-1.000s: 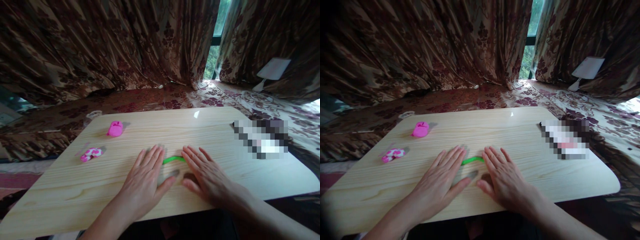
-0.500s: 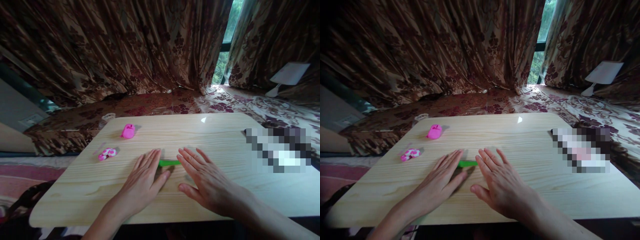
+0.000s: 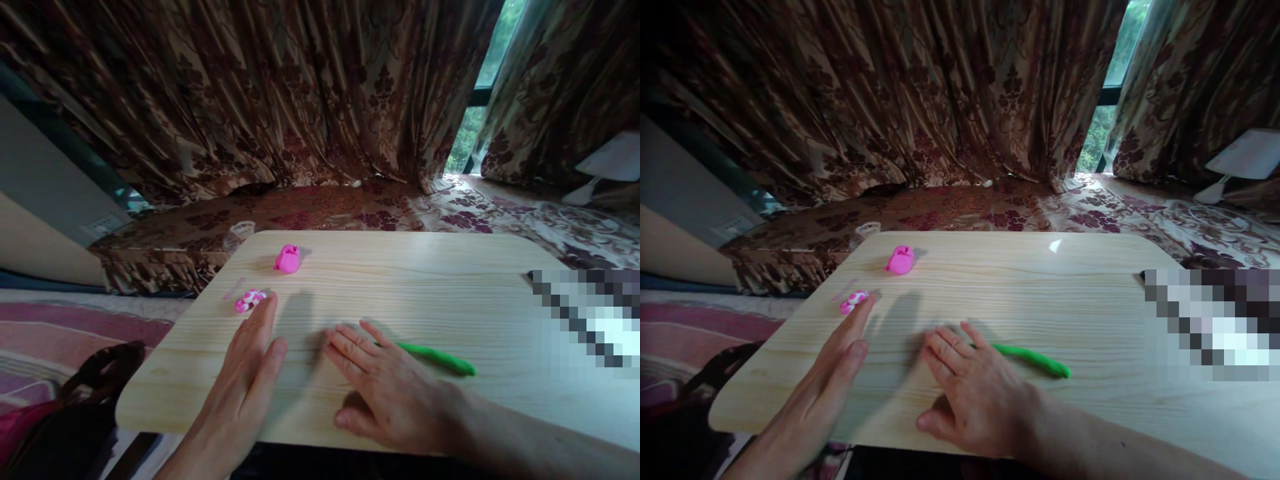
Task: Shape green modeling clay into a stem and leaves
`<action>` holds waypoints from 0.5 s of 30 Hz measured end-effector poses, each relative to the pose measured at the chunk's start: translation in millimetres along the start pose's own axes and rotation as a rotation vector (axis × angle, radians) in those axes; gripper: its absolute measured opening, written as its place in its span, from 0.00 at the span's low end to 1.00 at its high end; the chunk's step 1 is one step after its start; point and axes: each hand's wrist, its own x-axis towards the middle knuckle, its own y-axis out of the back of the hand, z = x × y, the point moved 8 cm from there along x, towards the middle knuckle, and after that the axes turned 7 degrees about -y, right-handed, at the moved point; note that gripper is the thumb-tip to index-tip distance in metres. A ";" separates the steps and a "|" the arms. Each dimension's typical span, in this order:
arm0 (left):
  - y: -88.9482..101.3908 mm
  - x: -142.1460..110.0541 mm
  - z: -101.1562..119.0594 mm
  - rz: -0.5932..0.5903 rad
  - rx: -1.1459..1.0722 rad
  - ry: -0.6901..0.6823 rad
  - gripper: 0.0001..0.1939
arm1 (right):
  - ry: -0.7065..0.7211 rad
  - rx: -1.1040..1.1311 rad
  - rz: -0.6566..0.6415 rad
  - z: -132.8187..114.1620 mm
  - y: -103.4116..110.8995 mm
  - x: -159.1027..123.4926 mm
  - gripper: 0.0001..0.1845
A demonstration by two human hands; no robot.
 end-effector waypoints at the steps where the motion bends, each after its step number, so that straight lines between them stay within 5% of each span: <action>1: 1.4 0.6 -1.1 0.014 -0.008 -0.005 0.29 | -0.044 -0.017 0.017 5.0 0.5 2.6 0.37; 4: 3.5 3.8 -1.5 0.035 -0.008 -0.028 0.29 | -0.154 -0.062 0.067 15.4 3.3 5.9 0.39; 9: -2.4 4.0 2.7 -0.008 0.013 -0.069 0.29 | 0.030 -0.035 -0.013 -5.4 -1.8 -5.2 0.37; 15: -18.9 5.6 19.6 -0.081 0.051 -0.129 0.29 | -0.124 -0.081 0.083 9.5 4.4 2.0 0.39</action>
